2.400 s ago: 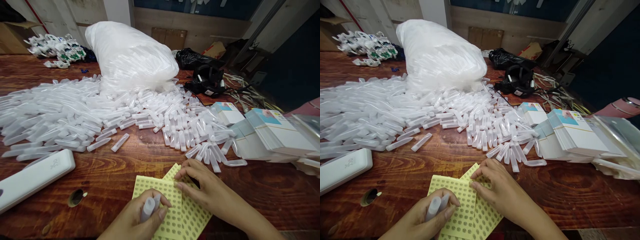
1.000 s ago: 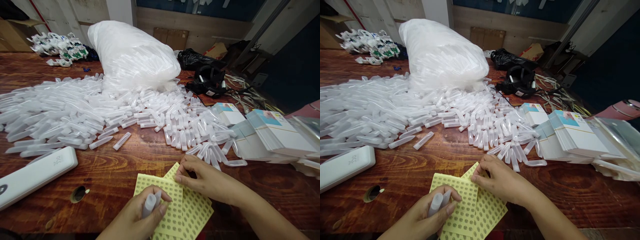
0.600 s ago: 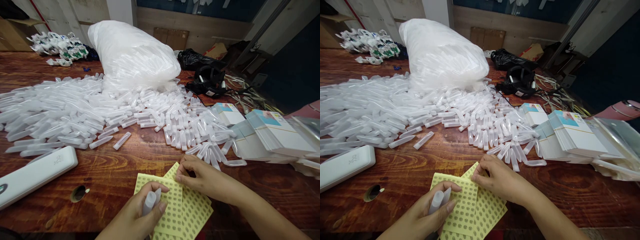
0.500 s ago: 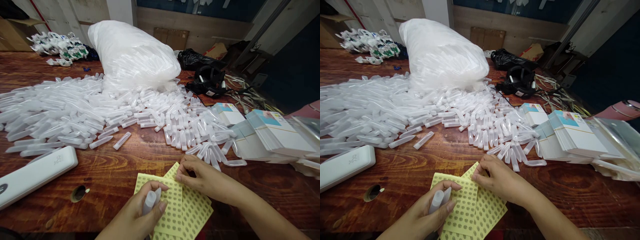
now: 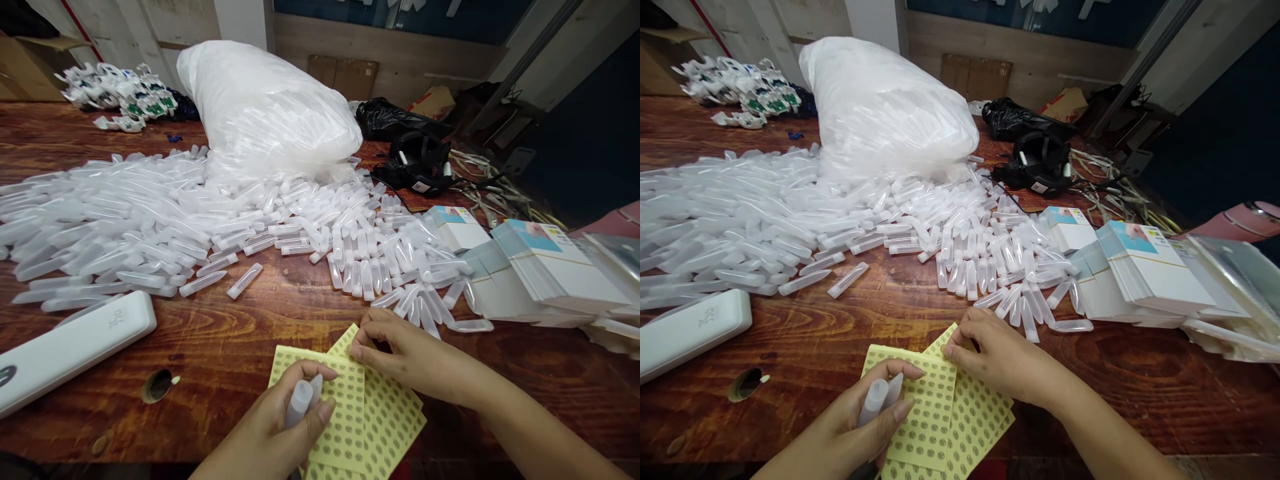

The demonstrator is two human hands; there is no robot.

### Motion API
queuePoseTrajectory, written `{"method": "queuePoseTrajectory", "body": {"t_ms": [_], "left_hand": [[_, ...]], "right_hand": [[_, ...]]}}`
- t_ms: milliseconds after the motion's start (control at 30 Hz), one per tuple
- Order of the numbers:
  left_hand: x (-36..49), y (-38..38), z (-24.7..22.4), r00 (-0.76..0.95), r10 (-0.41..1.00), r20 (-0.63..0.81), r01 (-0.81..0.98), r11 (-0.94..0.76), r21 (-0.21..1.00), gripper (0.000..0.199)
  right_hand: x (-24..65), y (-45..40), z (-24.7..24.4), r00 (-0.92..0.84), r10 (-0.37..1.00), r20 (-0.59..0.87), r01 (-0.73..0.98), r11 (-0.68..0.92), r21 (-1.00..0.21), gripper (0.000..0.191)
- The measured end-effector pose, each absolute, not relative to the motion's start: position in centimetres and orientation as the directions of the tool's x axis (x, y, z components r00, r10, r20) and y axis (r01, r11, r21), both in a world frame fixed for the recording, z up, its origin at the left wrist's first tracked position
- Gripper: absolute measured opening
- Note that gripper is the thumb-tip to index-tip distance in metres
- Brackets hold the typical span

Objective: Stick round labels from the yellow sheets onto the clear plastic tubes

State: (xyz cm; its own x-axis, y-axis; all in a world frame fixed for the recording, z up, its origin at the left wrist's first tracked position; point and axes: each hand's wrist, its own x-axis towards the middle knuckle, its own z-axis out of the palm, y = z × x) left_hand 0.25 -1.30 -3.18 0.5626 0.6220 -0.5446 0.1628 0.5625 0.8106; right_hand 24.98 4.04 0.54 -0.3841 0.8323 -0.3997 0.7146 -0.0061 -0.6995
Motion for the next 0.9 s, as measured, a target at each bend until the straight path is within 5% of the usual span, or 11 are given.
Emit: {"method": "queuePoseTrajectory", "body": {"t_ms": [600,733,833,900], "left_hand": [[0.4,-1.3,-3.7,0.548,0.641,-0.537,0.139,0.564,0.814,0.065],[0.5,-1.5,-3.1,0.551,0.662,-0.508,0.002,0.608,0.794,0.064],[-0.5,-0.7,-0.8,0.460,0.749,-0.476,-0.036,0.552,0.833,0.060],[-1.9,0.7,1.2,0.312,0.851,-0.423,0.093,0.416,0.905,0.050]], "right_hand": [[25.1,3.4,0.5,-0.379,0.839,-0.390,0.699,-0.016,-0.715,0.027],[25.4,3.3,0.0,-0.362,0.856,-0.369,0.673,-0.034,-0.739,0.030],[25.4,3.3,-0.5,-0.355,0.869,-0.346,0.642,-0.043,-0.766,0.031],[25.3,3.2,-0.8,-0.350,0.878,-0.327,0.626,-0.041,-0.779,0.031]]}}
